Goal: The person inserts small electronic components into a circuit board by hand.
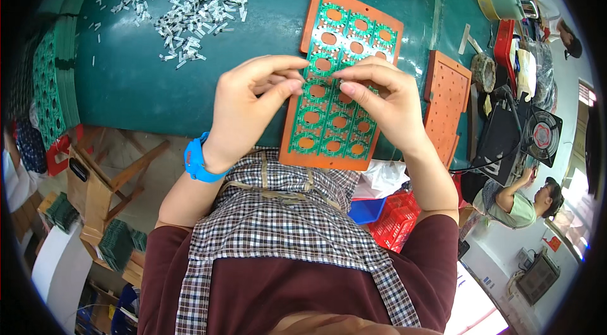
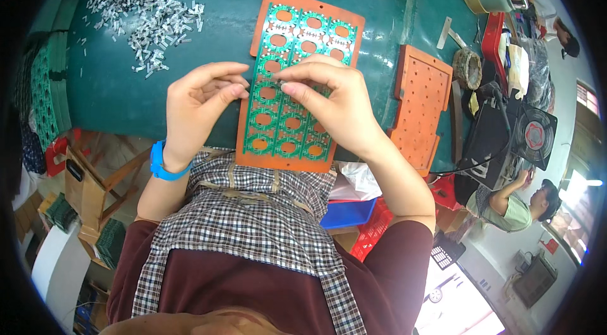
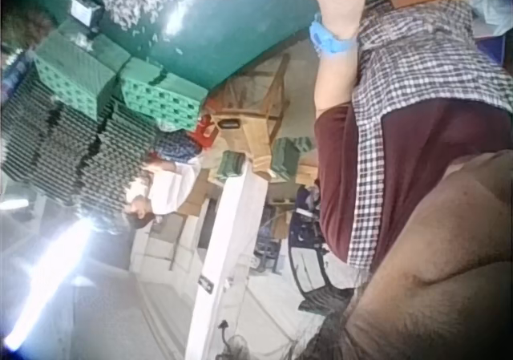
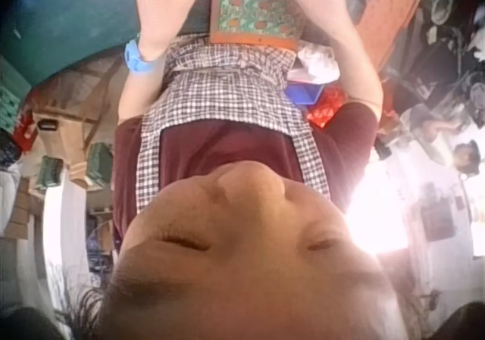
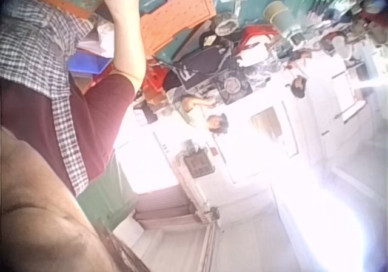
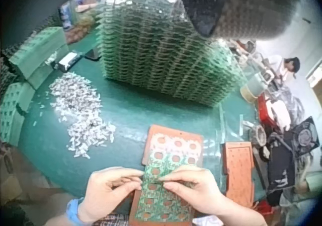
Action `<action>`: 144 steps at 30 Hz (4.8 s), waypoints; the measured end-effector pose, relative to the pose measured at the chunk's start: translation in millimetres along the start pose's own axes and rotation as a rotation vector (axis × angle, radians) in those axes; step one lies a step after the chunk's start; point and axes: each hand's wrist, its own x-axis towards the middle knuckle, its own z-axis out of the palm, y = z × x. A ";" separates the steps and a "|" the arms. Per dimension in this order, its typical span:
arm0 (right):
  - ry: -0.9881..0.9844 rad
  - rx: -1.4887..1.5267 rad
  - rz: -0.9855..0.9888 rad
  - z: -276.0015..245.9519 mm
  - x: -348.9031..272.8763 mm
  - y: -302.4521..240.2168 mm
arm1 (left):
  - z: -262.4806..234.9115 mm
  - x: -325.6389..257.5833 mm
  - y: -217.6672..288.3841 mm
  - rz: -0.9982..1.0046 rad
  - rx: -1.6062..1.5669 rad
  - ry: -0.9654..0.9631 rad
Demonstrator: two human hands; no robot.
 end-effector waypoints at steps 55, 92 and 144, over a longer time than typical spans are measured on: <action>0.060 -0.672 -0.286 -31.9 40.3 33.4 | -6.1 7.0 -12.6 -0.001 -0.013 0.075; 0.157 -0.520 -0.213 -39.8 65.0 37.8 | 12.8 16.1 -9.5 -0.084 -0.300 0.045; 0.172 -0.460 -0.155 -62.8 46.2 48.6 | -51.6 27.9 3.0 0.210 1.255 0.381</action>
